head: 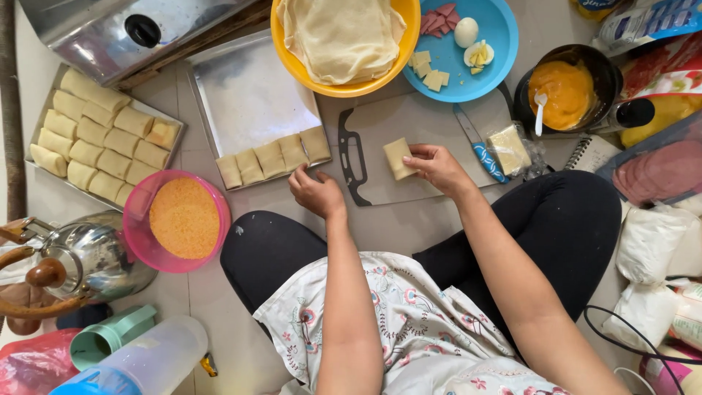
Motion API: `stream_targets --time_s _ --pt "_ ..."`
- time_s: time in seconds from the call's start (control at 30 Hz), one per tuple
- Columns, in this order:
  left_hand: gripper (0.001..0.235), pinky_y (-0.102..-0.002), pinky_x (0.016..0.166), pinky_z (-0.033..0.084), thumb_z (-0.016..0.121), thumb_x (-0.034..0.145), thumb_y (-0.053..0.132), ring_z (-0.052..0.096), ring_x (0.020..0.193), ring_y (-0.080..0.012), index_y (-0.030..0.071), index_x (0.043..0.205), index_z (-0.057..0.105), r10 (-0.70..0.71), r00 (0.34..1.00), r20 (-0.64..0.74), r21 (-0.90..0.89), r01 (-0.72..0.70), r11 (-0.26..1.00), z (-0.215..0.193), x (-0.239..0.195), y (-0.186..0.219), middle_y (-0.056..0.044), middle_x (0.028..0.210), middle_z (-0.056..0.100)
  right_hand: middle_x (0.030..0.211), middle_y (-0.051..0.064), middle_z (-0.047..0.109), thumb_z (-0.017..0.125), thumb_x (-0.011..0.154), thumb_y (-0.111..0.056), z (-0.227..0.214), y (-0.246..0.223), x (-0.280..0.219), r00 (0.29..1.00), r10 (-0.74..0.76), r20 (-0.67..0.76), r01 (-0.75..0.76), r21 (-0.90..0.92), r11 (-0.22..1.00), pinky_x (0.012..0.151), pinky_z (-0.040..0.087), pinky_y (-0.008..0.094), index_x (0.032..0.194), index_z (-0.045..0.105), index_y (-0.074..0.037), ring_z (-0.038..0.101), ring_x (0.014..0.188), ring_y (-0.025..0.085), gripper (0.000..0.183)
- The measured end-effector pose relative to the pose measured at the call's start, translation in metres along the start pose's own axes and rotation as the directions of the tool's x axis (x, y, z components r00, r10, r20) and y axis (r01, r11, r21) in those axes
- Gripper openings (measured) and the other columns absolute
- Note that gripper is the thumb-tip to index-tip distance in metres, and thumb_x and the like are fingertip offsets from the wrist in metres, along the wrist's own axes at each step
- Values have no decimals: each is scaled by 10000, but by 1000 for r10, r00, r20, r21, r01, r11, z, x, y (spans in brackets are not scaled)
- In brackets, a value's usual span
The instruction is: The person prepares a savory roll by placing cheese, ham, and egg pieces onto a thin dough sheet, adding a dollop of orange sauce, and rolling it up. The finished roll is placed on a metal tray with other prepared rolls.
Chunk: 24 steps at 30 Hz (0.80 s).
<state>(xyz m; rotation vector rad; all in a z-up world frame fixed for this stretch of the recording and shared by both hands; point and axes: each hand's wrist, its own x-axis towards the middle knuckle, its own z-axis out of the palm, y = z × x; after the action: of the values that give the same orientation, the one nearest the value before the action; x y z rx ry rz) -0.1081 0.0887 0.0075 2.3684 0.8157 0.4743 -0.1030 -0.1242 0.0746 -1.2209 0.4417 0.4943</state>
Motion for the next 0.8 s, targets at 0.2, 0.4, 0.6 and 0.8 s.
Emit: stream_targets --time_s 0.2,0.4,0.6,0.8 --pt "265 -380 690 399 622 671 45 499 795 -226 141 880 492 123 992 13 250 -122 961 -10 4 6 11 848 434 940 135 591 641 743 -75 1 4 -4 999 0 32 -3 88 996 677 518 281 1076 526 11 599 783 168 363" --pt "188 -377 670 350 633 648 155 452 743 -201 160 694 450 395 914 -91 407 -328 853 3 15 -17 9 767 401 889 121 600 663 717 -77 2 12 -2 999 -9 -31 11 54 998 632 526 253 1034 543 15 605 729 156 351" --pt "181 -386 699 321 559 723 160 425 821 -193 188 636 403 495 853 -166 437 -386 813 7 7 -11 13 790 367 917 112 600 660 729 -95 6 6 -3 999 -32 -29 33 36 999 638 526 252 1045 544 -1 607 746 151 350" --pt "174 -390 770 269 512 770 147 404 834 -187 201 635 417 643 755 -124 406 -553 728 -6 -2 6 2 802 359 923 110 599 660 734 -99 0 10 1 998 -67 -16 67 28 997 613 530 253 1054 537 -3 605 749 150 356"
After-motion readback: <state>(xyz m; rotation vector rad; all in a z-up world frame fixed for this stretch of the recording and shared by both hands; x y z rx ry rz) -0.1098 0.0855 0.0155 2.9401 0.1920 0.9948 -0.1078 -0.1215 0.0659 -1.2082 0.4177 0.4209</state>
